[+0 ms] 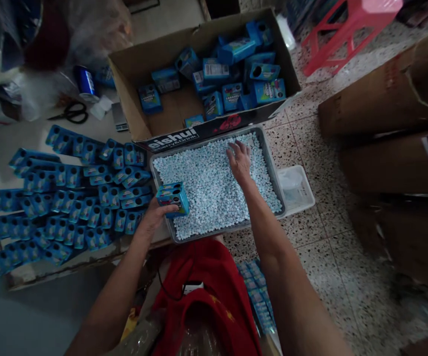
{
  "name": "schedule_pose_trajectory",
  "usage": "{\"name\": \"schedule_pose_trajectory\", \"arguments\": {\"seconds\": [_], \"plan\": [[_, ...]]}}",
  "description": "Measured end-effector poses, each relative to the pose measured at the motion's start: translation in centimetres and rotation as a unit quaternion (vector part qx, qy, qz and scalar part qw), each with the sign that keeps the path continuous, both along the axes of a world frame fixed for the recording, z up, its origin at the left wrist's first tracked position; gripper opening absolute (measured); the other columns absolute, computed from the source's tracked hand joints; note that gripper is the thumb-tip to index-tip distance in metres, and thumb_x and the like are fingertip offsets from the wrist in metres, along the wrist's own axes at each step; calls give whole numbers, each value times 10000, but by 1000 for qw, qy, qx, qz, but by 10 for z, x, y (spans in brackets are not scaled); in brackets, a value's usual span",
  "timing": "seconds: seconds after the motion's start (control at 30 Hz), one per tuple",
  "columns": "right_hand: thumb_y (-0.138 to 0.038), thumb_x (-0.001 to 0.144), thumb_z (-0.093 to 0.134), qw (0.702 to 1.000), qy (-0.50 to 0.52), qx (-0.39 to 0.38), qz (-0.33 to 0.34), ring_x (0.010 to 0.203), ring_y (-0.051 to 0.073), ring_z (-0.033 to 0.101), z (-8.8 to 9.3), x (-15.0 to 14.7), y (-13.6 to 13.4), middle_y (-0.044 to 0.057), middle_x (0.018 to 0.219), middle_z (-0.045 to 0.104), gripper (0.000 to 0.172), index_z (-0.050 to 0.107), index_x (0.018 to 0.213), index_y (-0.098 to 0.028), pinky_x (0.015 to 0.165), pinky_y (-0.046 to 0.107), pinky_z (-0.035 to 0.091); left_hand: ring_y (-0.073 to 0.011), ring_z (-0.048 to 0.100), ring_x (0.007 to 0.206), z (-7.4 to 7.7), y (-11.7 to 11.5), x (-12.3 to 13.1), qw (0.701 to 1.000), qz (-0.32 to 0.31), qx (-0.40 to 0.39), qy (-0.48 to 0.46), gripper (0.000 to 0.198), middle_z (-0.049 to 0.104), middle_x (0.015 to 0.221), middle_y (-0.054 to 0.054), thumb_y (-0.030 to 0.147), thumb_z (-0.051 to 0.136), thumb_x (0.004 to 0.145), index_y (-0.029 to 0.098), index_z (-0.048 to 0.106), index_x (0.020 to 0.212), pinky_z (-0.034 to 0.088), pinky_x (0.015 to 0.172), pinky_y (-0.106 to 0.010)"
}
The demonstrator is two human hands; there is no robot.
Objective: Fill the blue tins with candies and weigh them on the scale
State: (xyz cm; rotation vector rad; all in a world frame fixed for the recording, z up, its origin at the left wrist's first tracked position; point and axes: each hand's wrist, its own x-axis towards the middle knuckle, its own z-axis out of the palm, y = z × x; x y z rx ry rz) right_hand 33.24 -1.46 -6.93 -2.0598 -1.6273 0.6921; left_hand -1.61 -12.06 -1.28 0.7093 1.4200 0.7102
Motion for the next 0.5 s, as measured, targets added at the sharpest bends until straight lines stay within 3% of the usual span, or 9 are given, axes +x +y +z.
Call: {"name": "schedule_pose_trajectory", "arguments": {"seconds": [0.13, 0.27, 0.4, 0.5], "plan": [[-301, 1110, 544, 1000, 12, -12, 13, 1539, 321, 577, -23, -21, 6, 211, 1587, 677, 467, 729, 1518, -172, 1371, 547, 385, -288, 796, 955, -14, 36, 15, 999, 4, 7, -31, 752, 842, 997, -33, 432, 1092, 425, 221, 794, 1083, 659, 979, -448], [-473, 1104, 545, 985, 173, -16, -22, 1513, 328, 610, -28, -42, -17, 171, 1527, 734, 463, 789, 1417, -235, 1360, 546, 415, -326, 806, 992, -25, 68, 31, 995, -42, 1, -87, 881, 856, 1006, -47, 423, 1109, 381, 226, 819, 1189, 664, 985, -479], [-746, 1048, 525, 959, 274, -24, -66, 1437, 328, 693, -28, -63, -39, 143, 1438, 803, 614, 821, 1287, -265, 1297, 512, 504, -331, 803, 969, -26, 72, 50, 991, -76, -24, -110, 868, 861, 1029, -59, 455, 1117, 406, 220, 823, 1188, 664, 933, -469], [-830, 988, 523, 930, 346, -30, -115, 1408, 333, 728, -31, -76, -49, 126, 1396, 831, 699, 821, 1247, -254, 1286, 515, 526, -348, 808, 968, -25, 65, 66, 988, -98, -37, -116, 824, 847, 975, -63, 483, 1123, 448, 207, 818, 1162, 670, 933, -486]]}}
